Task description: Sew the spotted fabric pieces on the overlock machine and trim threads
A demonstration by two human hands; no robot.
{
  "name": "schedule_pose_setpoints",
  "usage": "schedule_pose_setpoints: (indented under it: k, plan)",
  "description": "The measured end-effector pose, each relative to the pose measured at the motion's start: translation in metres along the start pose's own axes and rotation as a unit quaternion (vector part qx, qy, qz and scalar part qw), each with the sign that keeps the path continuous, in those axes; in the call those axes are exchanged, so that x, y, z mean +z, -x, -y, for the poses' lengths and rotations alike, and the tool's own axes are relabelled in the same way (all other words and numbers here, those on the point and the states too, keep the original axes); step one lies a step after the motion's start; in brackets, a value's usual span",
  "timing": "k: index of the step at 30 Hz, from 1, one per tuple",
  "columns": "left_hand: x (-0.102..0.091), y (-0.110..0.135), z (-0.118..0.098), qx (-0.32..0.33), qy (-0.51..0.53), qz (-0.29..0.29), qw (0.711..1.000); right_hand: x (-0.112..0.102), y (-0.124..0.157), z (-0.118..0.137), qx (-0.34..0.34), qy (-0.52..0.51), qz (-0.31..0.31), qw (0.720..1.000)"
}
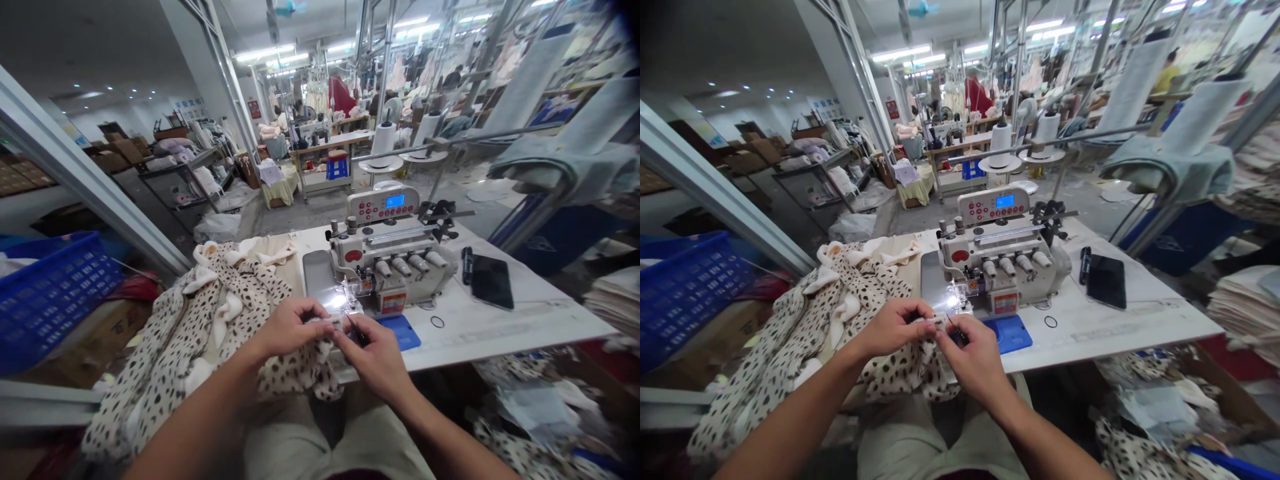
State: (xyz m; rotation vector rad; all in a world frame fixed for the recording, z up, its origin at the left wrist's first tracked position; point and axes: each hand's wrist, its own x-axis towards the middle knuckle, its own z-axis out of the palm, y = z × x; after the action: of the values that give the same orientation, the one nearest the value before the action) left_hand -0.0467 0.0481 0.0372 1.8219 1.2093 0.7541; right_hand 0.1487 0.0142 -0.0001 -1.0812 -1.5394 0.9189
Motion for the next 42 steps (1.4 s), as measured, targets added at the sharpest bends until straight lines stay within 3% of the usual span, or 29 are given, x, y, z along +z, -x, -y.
schedule_pose_setpoints:
  k: [13,18,21,24,31,35,39,42]
  plan:
    - [0.017,0.004,0.01,-0.013,0.101,-0.042,0.994,0.005,0.007,-0.01,0.087,-0.043,-0.006,0.995]
    - [0.021,0.002,0.009,-0.016,0.109,-0.058,0.992,0.007,0.009,-0.02,0.15,-0.114,-0.054,0.981]
    - [0.02,0.0,0.0,0.003,0.052,-0.036,0.998,0.002,0.008,-0.024,0.172,-0.177,-0.016,0.969]
    - [0.021,-0.007,-0.006,0.04,-0.039,-0.021,0.998,-0.004,0.007,-0.026,0.158,-0.173,0.009,0.972]
    - [0.041,-0.031,0.0,0.111,-0.207,-0.062,0.97,0.007,0.01,-0.043,0.194,-0.131,-0.109,0.966]
    - [0.053,-0.025,-0.004,0.171,-0.306,-0.117,0.929,0.018,0.012,-0.045,0.207,-0.165,-0.152,0.952]
    - [0.061,-0.01,-0.009,0.211,-0.342,-0.074,0.913,0.017,0.013,-0.044,0.203,-0.188,-0.145,0.95]
    - [0.065,-0.004,-0.007,0.221,-0.36,-0.077,0.903,0.002,0.016,-0.047,0.181,-0.173,-0.109,0.962]
